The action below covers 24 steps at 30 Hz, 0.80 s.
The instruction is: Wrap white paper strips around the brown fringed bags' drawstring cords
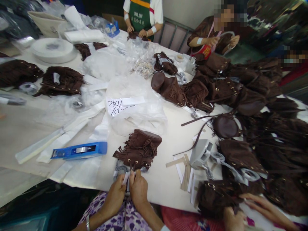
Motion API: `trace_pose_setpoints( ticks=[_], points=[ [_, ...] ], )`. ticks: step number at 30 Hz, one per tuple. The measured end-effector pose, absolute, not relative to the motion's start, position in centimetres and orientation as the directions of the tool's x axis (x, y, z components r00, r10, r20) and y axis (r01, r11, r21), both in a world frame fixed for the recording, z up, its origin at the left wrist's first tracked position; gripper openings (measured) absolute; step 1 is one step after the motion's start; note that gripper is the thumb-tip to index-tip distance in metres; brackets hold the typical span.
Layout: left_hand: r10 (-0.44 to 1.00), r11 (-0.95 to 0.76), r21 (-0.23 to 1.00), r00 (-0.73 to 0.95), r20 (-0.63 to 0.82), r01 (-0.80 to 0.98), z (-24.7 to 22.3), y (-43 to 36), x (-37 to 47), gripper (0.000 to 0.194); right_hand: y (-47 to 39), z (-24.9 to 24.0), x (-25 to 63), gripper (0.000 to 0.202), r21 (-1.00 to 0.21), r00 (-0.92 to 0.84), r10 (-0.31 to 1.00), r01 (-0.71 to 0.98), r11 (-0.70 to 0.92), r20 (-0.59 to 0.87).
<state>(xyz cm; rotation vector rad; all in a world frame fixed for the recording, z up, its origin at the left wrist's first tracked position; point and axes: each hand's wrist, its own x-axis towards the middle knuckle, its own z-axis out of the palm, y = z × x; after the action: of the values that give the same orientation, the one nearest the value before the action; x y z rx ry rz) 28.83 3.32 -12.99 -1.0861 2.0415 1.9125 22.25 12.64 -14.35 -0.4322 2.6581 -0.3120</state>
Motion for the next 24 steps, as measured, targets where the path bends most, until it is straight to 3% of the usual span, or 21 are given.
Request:
trace_pose_setpoints(
  ticks=[5, 10, 16, 20, 24],
  points=[
    [-0.344, -0.136, 0.809, -0.739, -0.580, -0.572, -12.8, 3.3, 28.9, 0.031, 12.6, -15.1, 22.3, 0.036, -0.313, -0.877, -0.332, -0.225, 0.923, -0.348],
    [-0.331, -0.148, 0.784, -0.717, -0.613, -0.602, -12.0, 2.8, 28.4, 0.021, 13.4, -15.5, 22.3, 0.034, -0.629, -0.895, -0.329, -0.072, 0.774, -0.301],
    [-0.282, -0.201, 0.758, -0.704, -0.652, -0.621, -11.8, 2.4, 28.8, 0.021, 14.8, -14.1, 22.4, 0.021, -0.815, -0.869, -0.381, 0.044, 0.578, -0.317],
    [-0.211, -0.365, 0.694, -0.671, -0.710, -0.620, -11.9, 2.8, 29.3, 0.025, 15.0, -13.5, 22.6, 0.021, -0.845, -0.844, -0.386, 0.136, 0.517, -0.372],
    [-0.139, -0.541, 0.600, -0.640, -0.755, -0.589, -12.0, 3.1, 29.6, 0.031, 14.9, -13.2, 22.7, 0.022, -0.841, -0.845, -0.388, 0.125, 0.526, -0.368]
  ],
)
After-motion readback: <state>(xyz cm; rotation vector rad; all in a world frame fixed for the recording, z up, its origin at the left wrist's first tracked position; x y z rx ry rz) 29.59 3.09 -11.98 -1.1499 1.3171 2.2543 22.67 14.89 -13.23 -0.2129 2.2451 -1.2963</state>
